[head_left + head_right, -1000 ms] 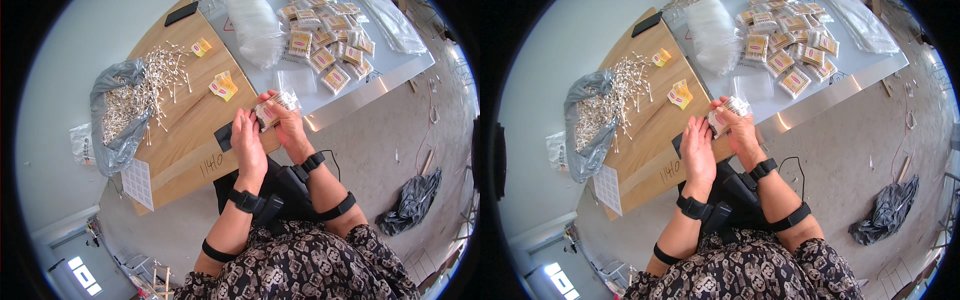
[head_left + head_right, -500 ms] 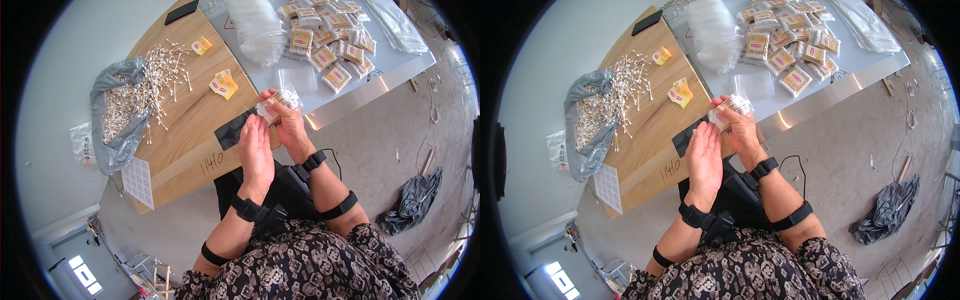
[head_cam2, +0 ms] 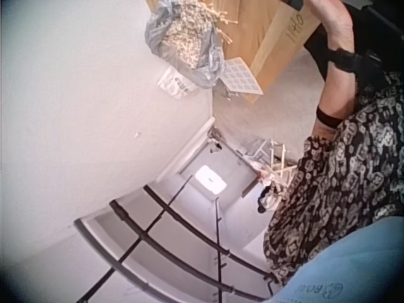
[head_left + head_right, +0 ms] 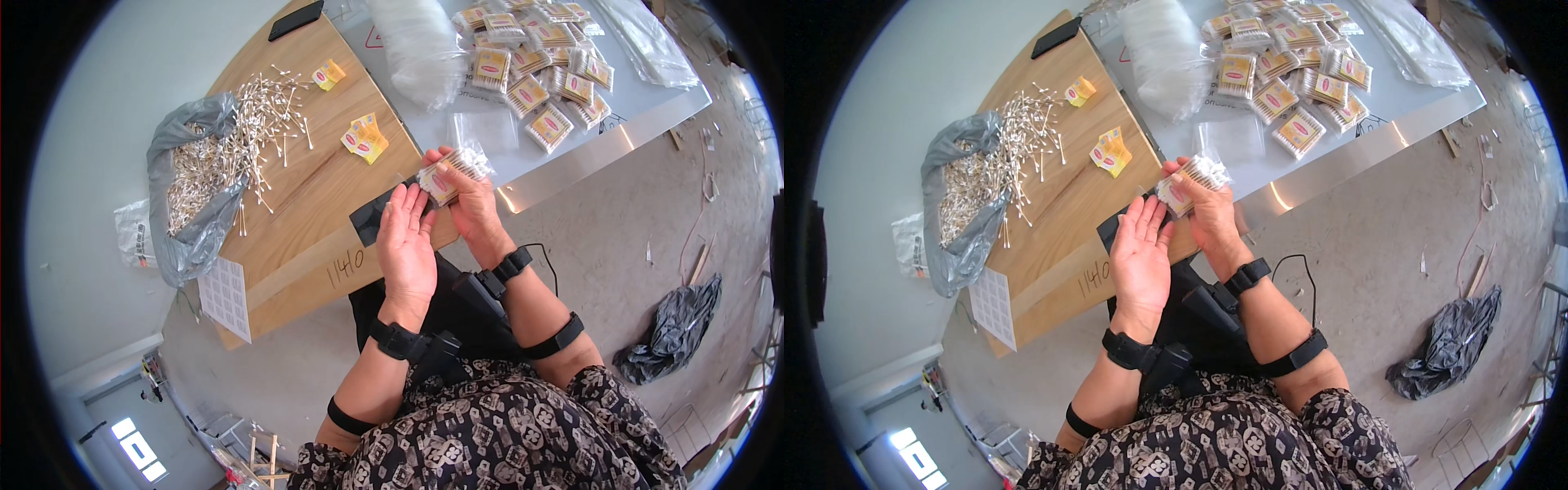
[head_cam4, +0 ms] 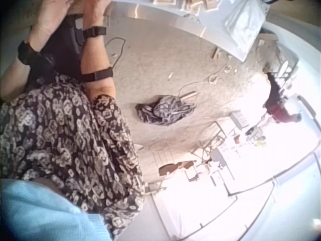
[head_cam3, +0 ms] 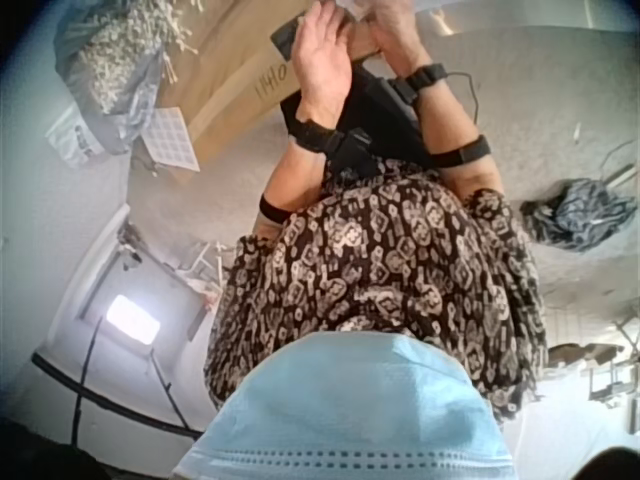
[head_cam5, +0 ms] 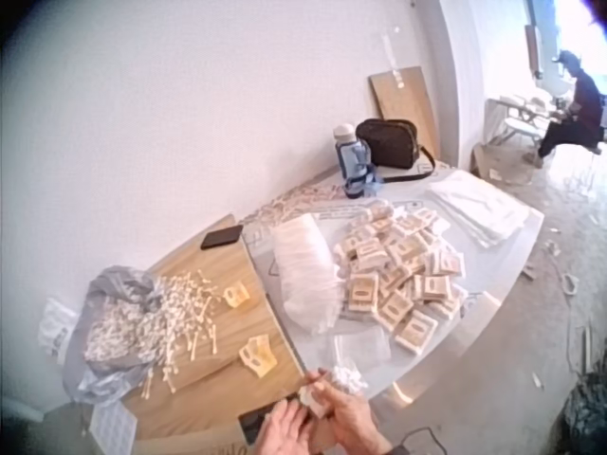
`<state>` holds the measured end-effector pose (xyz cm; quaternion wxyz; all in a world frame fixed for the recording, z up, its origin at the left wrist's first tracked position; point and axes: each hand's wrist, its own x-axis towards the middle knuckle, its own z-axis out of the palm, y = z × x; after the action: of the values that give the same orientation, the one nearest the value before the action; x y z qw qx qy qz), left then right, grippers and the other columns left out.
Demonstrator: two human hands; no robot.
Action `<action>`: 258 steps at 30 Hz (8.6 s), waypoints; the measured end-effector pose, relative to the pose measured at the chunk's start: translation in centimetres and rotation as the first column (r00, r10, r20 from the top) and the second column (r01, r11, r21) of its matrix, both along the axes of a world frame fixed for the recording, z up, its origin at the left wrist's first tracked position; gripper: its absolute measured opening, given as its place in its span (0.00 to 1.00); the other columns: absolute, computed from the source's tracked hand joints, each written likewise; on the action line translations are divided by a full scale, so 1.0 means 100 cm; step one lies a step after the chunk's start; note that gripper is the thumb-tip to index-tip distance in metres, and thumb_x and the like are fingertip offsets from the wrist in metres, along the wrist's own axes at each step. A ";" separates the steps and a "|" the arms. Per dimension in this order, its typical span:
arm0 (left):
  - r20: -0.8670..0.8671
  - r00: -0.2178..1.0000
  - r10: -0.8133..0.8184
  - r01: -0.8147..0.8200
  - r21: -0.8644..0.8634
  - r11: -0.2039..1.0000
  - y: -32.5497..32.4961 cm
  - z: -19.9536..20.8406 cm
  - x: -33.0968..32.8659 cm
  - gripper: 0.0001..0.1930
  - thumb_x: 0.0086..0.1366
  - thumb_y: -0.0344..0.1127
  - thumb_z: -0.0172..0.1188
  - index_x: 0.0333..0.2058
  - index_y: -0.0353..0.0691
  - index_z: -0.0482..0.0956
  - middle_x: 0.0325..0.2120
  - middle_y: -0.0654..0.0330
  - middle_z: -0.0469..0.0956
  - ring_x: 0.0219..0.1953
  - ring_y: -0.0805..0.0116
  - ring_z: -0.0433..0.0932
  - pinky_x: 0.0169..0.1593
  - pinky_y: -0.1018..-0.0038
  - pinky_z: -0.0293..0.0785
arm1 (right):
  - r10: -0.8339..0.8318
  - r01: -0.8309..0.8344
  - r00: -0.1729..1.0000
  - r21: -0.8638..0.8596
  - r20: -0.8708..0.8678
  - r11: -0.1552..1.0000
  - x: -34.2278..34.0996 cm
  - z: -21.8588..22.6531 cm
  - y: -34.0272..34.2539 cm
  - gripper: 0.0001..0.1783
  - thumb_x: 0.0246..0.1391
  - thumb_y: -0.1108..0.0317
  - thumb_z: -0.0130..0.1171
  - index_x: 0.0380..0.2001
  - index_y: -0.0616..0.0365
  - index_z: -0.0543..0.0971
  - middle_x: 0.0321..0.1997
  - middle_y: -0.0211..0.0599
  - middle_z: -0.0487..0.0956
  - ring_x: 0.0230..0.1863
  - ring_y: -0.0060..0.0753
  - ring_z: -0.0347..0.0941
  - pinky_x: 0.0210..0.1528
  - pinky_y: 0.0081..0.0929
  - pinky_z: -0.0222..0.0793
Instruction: Counting and arranging cotton swabs and placing them into small plastic bags.
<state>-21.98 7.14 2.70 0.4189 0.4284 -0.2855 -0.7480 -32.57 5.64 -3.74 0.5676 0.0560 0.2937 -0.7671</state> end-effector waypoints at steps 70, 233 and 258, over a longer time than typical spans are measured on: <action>0.005 0.960 -0.282 0.282 -0.039 0.959 -0.027 -0.004 -0.015 0.33 0.73 0.54 0.41 0.65 0.34 0.53 0.62 0.45 0.62 0.64 0.54 0.62 0.65 0.54 0.61 | -0.016 0.027 0.991 0.083 -0.129 0.996 0.003 0.000 0.001 0.19 0.53 0.74 0.63 0.48 0.65 0.75 0.47 0.43 0.82 0.48 0.33 0.77 0.51 0.31 0.73; 0.096 0.986 0.136 -0.089 -0.387 0.918 -0.011 -0.011 0.149 0.05 0.59 0.24 0.65 0.34 0.36 0.78 0.29 0.68 0.77 0.31 0.81 0.72 0.38 0.82 0.70 | 0.220 -0.355 0.345 0.090 -0.913 0.931 0.093 0.055 0.027 0.03 0.49 0.76 0.65 0.28 0.64 0.81 0.26 0.27 0.76 0.27 0.14 0.66 0.31 0.17 0.62; 0.023 0.991 0.133 -0.108 -0.445 0.889 -0.018 -0.018 0.150 0.07 0.60 0.24 0.64 0.26 0.39 0.74 0.30 0.68 0.74 0.30 0.82 0.68 0.37 0.82 0.67 | 0.381 -0.541 0.443 0.097 -0.811 0.835 0.076 0.052 0.013 0.10 0.44 0.80 0.67 0.22 0.57 0.75 0.28 0.21 0.72 0.31 0.12 0.66 0.37 0.14 0.63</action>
<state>-6.95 5.33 0.92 0.5432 0.3585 -0.4320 -0.6244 -24.97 6.91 1.49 0.5612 -0.4296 0.4517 -0.5444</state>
